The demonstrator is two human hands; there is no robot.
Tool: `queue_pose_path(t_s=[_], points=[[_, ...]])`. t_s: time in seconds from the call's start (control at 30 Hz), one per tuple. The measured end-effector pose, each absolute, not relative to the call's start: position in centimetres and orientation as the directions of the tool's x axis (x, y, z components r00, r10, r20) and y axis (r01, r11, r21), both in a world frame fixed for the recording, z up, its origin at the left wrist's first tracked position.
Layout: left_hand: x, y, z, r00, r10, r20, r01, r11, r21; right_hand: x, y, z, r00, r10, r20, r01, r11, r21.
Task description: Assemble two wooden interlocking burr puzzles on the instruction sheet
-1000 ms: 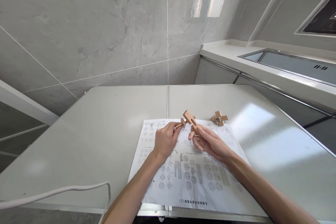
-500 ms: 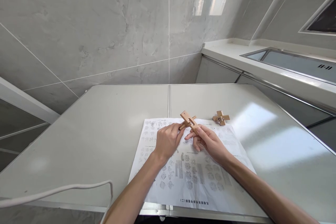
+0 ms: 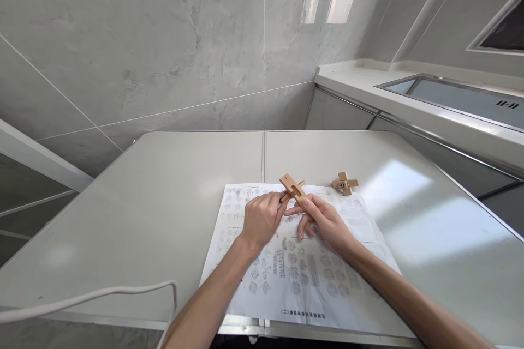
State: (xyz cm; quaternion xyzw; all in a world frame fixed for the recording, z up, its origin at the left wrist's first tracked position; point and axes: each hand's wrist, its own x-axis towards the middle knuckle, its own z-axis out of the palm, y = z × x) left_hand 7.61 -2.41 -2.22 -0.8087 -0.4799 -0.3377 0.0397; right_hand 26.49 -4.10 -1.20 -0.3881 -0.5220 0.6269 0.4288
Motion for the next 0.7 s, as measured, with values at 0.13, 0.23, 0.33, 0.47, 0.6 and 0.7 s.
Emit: queue_pose_path(t_s=[0.13,0.23,0.33,0.47,0.6,0.7], points=[[7.58,-2.41,-2.22,0.314,0.756,0.574,0.805,-0.533,0.262,26.38,-4.18,-1.01,-0.32,0.946,-0.056,-0.123,-0.1,-0.987],[7.56,-2.35,-2.31,0.316,0.753,0.577,0.812,-0.529,0.245,26.32,-4.12,-0.92,-0.326,0.942,-0.072,-0.115,-0.115,-0.987],[7.6,-2.3,-2.46,0.305,0.758,0.577,0.819,-0.518,0.247,26.26,-3.97,-1.01,-0.342,0.935,-0.088,-0.117,-0.136,-0.984],[7.69,-2.29,-2.6,0.294,0.762,0.578,0.809,-0.52,0.274,26.24,-3.83,-1.34,-0.351,0.927,-0.131,-0.142,-0.192,-0.971],[7.74,-2.34,-2.57,0.303,0.764,0.569,0.792,-0.534,0.295,26.39,-3.72,-1.67,-0.361,0.917,-0.17,-0.163,-0.241,-0.957],[7.73,-2.36,-2.58,0.307,0.779,0.547,0.805,-0.519,0.287,26.58,-3.48,-1.86,-0.385,0.902,-0.197,-0.159,-0.275,-0.948]])
